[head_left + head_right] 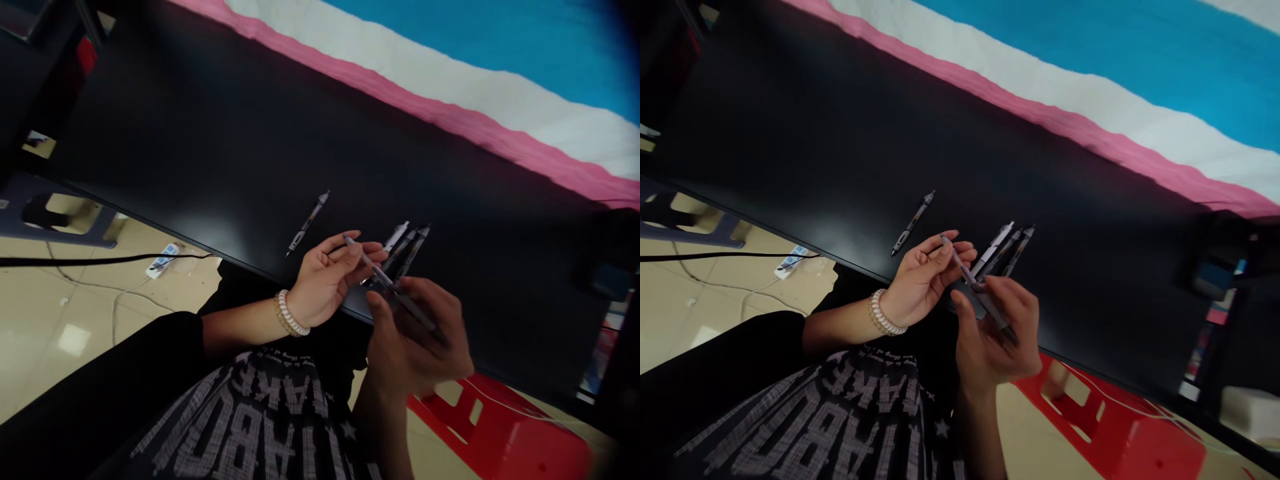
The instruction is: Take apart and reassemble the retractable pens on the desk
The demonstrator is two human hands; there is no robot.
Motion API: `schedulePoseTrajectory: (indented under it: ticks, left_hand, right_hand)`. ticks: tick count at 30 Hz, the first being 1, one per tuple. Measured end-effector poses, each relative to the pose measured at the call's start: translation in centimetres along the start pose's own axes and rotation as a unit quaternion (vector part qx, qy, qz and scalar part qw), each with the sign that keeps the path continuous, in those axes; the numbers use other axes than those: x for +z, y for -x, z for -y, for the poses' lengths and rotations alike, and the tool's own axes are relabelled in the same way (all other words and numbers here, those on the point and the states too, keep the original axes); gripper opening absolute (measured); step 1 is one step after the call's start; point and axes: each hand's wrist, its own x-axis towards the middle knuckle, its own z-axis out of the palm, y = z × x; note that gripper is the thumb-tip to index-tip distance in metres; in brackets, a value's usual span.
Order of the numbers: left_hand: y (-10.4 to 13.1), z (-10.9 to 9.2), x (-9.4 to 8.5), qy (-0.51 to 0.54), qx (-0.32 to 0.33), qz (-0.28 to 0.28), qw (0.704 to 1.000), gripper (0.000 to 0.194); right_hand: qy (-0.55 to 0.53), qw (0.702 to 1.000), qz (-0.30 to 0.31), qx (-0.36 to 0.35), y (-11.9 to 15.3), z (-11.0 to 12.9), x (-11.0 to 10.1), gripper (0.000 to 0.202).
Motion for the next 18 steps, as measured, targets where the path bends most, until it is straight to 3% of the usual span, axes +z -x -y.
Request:
schedulePoseTrajectory:
  ticks: [2, 6, 9, 11, 13, 16, 18]
  left_hand:
    - [-0.2, -0.2, -0.1, -0.006, 0.021, -0.002, 1.0, 0.018]
    - [-0.3, -0.5, -0.4, -0.037, 0.061, 0.011, 0.997, 0.025]
    - [-0.2, -0.6, -0.6, -0.07, 0.086, 0.031, 0.993, 0.037]
    - [-0.3, -0.7, -0.7, -0.087, 0.106, 0.035, 0.99, 0.039]
    - [-0.4, -0.8, -0.8, -0.095, 0.126, 0.029, 0.987, 0.039]
    - [-0.4, -1.0, -0.9, -0.102, 0.141, 0.027, 0.984, 0.039]
    - [-0.4, -1.2, -0.9, -0.109, 0.145, 0.031, 0.983, 0.039]
  right_hand:
    - [0.005, 1.0, 0.017, -0.013, -0.1, -0.2, -0.6, 0.045]
    - [0.045, 0.994, 0.033, -0.099, -0.1, -0.6, -1.7, 0.023]
    - [0.059, 0.997, 0.05, -0.031, 0.2, -0.6, -1.8, 0.019]
    - [0.037, 0.997, 0.051, 0.034, 0.4, -0.5, -1.7, 0.03]
    - [0.015, 0.998, 0.05, 0.037, 0.5, -0.6, -1.6, 0.038]
    - [0.026, 0.995, 0.094, 0.016, 0.7, -0.8, -1.7, 0.015]
    - [0.033, 0.993, 0.103, 0.048, 1.0, -0.9, -1.9, 0.015]
